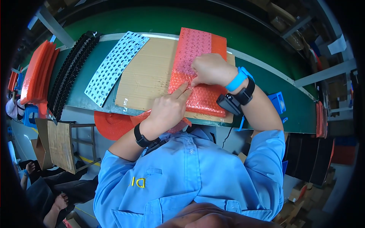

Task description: The person picks up a circuit board and wraps it in a bubble wrap sleeve, folding the edges over and securing them with tape. After setting the wrapped board aside, they pull a new sheet of bubble wrap from a roll and repeat the process.

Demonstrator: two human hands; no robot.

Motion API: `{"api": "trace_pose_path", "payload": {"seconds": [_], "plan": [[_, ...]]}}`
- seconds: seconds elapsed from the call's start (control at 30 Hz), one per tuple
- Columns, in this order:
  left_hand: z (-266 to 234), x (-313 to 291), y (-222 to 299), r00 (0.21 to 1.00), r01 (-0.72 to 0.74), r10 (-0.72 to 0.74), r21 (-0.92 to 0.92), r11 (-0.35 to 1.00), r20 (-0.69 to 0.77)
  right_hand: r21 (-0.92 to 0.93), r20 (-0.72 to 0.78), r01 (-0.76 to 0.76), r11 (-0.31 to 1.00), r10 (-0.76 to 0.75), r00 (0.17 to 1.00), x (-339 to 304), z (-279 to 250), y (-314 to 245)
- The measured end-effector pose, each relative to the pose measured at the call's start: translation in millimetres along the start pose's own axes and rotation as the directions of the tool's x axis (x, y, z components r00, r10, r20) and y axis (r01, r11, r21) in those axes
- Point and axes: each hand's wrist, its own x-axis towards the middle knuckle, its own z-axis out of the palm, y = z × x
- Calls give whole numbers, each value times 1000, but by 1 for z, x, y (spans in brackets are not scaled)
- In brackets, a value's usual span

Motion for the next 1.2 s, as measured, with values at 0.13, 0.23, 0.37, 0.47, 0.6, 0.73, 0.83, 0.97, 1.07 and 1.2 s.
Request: {"api": "trace_pose_path", "payload": {"seconds": [0.13, 0.23, 0.37, 0.47, 0.6, 0.73, 0.83, 0.97, 1.07, 1.2], "plan": [[1, 1, -1, 1000, 14, -15, 2, 1000, 24, -129, 204, -143, 981, 168, 964, 19, -16, 4], [5, -2, -5, 1000, -10, 10, -20, 1000, 2, -126, 382, -232, 965, 263, 886, 38, -27, 20], [3, -2, -5, 1000, -15, 15, 6, 1000, 15, -98, 203, -445, 890, 456, 867, 55, -30, 105], [-6, -4, -5, 998, -29, 32, -60, 998, 50, 78, 9, -502, 861, 503, 864, 69, -8, 143], [-1, -12, -8, 994, -58, 60, -30, 998, 92, 413, -126, -352, 840, 436, 891, 93, 6, 152], [6, -13, -7, 988, -98, 106, -79, 992, 111, 314, -207, -437, 843, 510, 835, 75, 1, 154], [20, -29, -15, 992, -125, 127, -115, 985, 3, 542, -104, -289, 789, 405, 909, 41, -74, 99], [4, -37, -15, 991, -130, 133, -154, 980, 11, 651, -41, -199, 733, 295, 955, -50, -137, 92], [9, -35, -22, 950, -310, 306, -114, 944, -58, 875, 24, -110, 471, 186, 982, -103, -132, 90], [-8, -31, -22, 991, -43, 1, -308, 950, -136, 963, -169, 69, 259, 385, 907, -146, -79, 86]]}}
